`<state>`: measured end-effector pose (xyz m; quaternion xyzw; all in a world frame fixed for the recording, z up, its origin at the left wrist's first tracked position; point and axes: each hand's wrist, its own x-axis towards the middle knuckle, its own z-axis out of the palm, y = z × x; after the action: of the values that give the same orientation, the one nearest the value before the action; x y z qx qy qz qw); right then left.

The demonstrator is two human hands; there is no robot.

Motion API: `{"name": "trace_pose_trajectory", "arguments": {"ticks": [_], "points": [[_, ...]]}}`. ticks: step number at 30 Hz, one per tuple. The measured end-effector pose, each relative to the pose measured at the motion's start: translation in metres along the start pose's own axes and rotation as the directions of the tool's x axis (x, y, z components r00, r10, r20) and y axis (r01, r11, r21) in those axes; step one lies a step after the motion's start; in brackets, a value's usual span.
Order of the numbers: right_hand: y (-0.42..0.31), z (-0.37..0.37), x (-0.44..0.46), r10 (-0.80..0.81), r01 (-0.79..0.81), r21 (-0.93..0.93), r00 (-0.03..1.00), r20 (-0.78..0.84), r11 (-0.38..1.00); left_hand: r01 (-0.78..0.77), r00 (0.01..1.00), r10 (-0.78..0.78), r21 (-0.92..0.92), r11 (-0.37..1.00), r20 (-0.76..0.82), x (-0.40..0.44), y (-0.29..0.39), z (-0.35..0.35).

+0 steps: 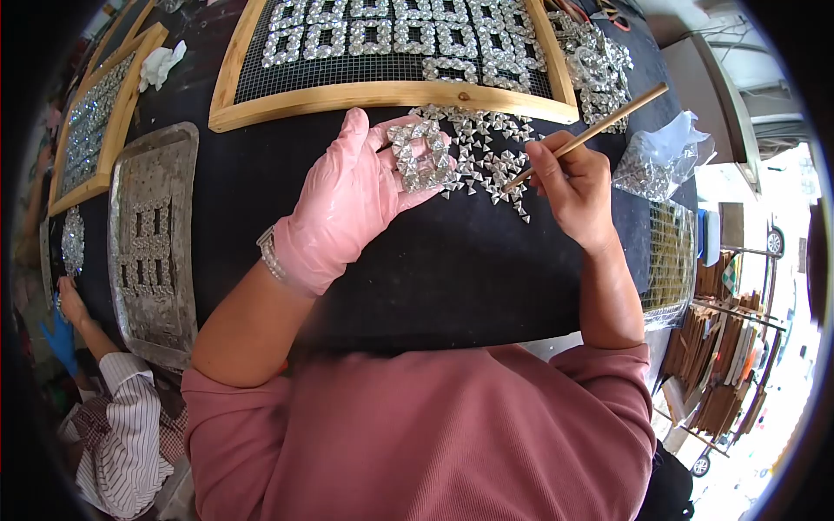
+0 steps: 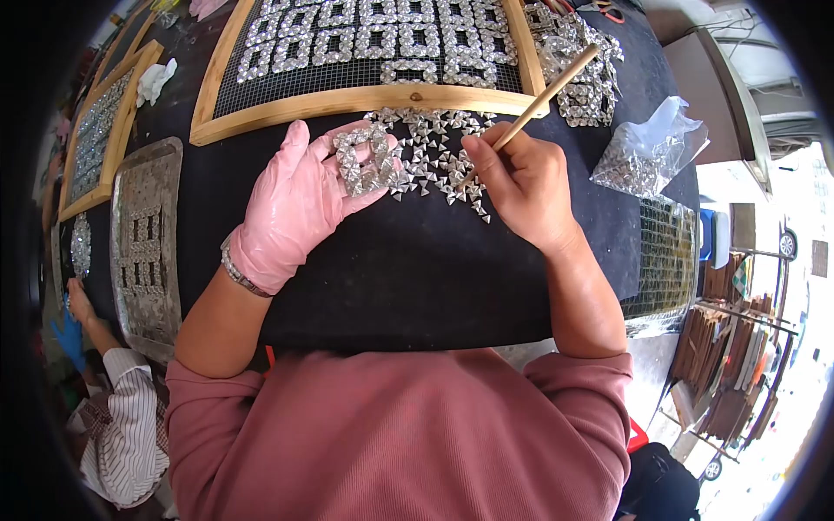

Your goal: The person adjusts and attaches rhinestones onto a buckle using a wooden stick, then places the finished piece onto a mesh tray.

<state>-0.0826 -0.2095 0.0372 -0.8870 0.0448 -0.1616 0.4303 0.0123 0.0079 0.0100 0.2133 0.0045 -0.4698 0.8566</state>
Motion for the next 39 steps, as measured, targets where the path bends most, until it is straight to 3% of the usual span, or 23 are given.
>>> {"name": "trace_pose_trajectory", "arguments": {"ticks": [5,8,11,16,24,39], "points": [[0.003,-0.002,0.001,-0.039,0.039,-0.026,0.999,-0.005,0.999,0.013,1.000,-0.013,0.002,1.000,-0.004,-0.001,0.000,0.001],[-0.002,-0.005,-0.002,-0.024,0.025,0.112,1.000,-0.008,0.993,0.025,0.999,-0.025,0.003,1.000,0.021,0.000,-0.002,-0.002],[-0.004,0.000,-0.006,-0.055,0.072,0.420,0.997,-0.053,0.904,0.058,0.998,-0.058,0.010,0.998,0.001,-0.001,-0.004,0.000],[-0.013,0.013,-0.008,-0.204,0.132,0.572,0.977,0.062,0.810,0.115,0.993,-0.117,0.057,0.992,0.029,-0.001,-0.008,0.002],[-0.015,0.023,-0.010,-0.333,0.248,0.456,0.936,0.116,0.855,0.136,0.986,-0.144,0.097,0.986,0.085,-0.001,-0.013,-0.002],[-0.022,0.025,-0.010,-0.297,0.226,0.436,0.949,0.102,0.871,0.134,0.982,-0.147,0.108,0.985,0.122,-0.001,-0.013,-0.004]]}}
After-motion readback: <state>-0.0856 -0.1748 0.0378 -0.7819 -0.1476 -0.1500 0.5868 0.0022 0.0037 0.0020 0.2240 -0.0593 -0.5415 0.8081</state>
